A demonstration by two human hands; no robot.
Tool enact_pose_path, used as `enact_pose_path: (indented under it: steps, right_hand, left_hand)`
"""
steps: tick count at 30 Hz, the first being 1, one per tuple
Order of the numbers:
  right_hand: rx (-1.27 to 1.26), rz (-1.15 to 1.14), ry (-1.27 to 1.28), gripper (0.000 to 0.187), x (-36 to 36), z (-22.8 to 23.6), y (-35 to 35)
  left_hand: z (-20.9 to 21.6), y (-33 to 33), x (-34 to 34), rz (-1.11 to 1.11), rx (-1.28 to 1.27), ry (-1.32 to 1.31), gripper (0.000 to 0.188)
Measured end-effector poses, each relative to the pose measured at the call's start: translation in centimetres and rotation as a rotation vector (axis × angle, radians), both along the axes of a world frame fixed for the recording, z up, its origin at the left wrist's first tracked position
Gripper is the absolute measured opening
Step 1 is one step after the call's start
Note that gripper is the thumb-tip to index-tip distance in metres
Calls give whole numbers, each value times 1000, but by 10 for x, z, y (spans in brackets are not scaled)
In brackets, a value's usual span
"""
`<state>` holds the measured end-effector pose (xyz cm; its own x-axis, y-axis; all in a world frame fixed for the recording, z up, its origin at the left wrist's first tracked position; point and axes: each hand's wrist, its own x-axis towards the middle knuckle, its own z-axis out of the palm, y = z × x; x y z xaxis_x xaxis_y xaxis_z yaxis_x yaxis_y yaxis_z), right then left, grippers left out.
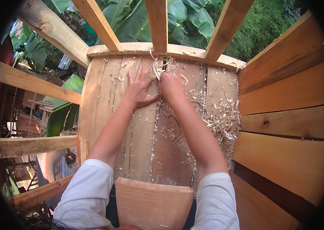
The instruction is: The person is sitting on a wooden floor and using their hands to gather and remove wood shavings from the surface. They repeatedly sweep the debris into piles and then discard it.
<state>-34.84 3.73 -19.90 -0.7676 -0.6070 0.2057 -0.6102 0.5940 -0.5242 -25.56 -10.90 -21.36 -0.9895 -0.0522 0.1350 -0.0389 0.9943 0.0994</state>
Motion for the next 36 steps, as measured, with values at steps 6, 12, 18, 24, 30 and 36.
enact_pose_path:
  steps: [6,12,18,24,30,36]
  right_hand:
    - [116,-51,-228,13,-9,10,14]
    - [200,-44,-22,69,-12,16,14]
    - [185,22,358,66,-23,-11,-7]
    - [254,124,317,16,-22,-14,5]
    - [257,111,-139,16,1,19,55]
    - [416,137,-381,23,-58,91,46]
  left_hand:
    - [-12,-6,0,-1,70,86,93]
    - [-4,-4,2,10,54,64,97]
    - [2,0,-1,16,45,40,105]
    - [-1,1,-1,5,123,116,103]
    - [-6,-5,2,55,131,101,111]
    - [-8,-10,7,76,122,120,108]
